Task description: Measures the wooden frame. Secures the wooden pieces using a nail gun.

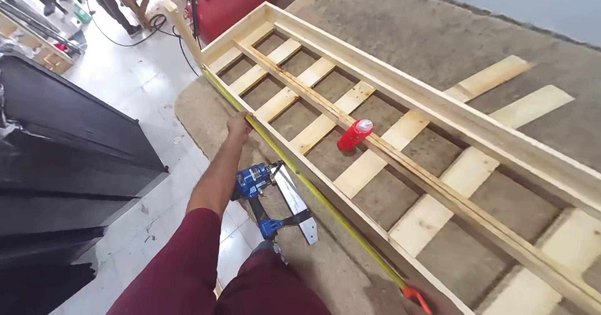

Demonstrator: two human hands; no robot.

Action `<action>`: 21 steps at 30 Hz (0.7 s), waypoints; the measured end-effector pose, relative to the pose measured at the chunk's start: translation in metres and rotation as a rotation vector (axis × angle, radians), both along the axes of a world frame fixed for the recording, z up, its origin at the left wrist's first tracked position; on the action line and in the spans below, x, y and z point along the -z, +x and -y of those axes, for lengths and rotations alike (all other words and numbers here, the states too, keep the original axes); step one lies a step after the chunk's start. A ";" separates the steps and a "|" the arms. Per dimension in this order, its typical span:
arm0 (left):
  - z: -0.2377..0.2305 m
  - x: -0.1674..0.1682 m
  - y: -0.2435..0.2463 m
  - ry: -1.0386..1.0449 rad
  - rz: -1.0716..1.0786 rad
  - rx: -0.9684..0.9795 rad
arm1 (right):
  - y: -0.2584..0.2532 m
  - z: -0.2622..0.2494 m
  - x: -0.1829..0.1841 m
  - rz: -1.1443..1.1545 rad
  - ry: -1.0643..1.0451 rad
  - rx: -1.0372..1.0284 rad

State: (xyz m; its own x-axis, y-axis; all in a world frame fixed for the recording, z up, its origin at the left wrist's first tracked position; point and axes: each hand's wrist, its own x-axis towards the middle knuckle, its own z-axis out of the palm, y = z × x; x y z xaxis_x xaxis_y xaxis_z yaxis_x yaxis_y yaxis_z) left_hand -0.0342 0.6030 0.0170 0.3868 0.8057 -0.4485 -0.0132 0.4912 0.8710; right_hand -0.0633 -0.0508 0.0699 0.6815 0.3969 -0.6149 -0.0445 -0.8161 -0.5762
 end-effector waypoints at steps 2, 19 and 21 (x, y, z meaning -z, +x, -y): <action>0.003 0.013 0.012 -0.020 -0.014 0.040 | 0.012 -0.037 0.007 0.046 -0.006 -0.010; -0.045 0.045 0.039 0.027 -0.185 0.060 | 0.072 -0.119 0.018 0.098 -0.096 -0.040; -0.047 0.038 0.036 0.071 -0.231 0.089 | 0.080 -0.126 0.011 0.071 -0.115 -0.053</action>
